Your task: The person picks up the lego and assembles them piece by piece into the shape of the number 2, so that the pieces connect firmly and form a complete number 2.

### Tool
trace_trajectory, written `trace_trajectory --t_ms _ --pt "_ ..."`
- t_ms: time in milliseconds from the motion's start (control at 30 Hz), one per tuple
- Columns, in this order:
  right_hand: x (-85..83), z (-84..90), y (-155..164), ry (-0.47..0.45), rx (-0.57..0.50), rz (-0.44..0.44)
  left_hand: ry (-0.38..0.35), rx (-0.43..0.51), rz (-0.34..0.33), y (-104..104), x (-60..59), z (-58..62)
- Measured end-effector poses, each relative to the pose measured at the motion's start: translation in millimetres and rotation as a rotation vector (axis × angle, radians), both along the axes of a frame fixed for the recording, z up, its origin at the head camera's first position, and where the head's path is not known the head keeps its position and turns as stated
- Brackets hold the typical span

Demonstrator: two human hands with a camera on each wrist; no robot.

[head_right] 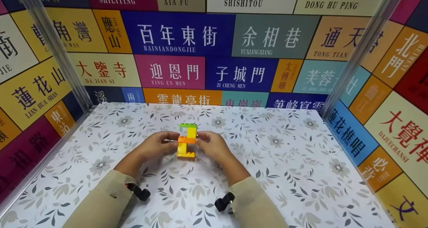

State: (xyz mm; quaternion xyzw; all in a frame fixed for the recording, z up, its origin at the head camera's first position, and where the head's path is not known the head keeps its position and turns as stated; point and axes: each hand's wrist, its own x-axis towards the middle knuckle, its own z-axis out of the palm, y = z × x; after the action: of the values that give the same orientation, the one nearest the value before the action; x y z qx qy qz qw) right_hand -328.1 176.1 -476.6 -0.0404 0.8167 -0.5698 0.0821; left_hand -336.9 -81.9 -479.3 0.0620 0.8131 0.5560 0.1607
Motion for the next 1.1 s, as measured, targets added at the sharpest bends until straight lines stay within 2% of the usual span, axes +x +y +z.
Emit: trace_trajectory --t_ms 233,367,467,667,800,933,1100 --pt "0.2 -1.9 1.7 -0.046 -0.032 0.061 -0.014 -0.006 -0.017 0.3 0.7 -0.9" --pt "1.0 -4.0 2.7 -0.059 -0.057 0.101 0.011 0.008 -0.060 -0.4 1.3 -3.7" --pt "1.5 -5.3 2.6 -0.081 -0.068 0.108 0.020 0.013 -0.097 -0.8 2.0 -5.8" --pt "0.7 -8.7 2.0 -0.140 -0.097 0.107 0.009 -0.047 -0.132 -0.5 1.0 -8.5" --pt "-0.4 -10.7 3.1 -0.146 -0.085 0.094 0.042 -0.052 -0.154 0.0 -0.8 -11.2" --pt "-2.4 -9.6 6.9 -0.145 -0.065 0.054 0.036 -0.035 -0.101 0.3 -1.7 -11.9" --pt "-8.1 -6.0 16.9 -0.150 -0.071 0.001 0.006 0.007 0.061 1.2 -5.5 -9.2"
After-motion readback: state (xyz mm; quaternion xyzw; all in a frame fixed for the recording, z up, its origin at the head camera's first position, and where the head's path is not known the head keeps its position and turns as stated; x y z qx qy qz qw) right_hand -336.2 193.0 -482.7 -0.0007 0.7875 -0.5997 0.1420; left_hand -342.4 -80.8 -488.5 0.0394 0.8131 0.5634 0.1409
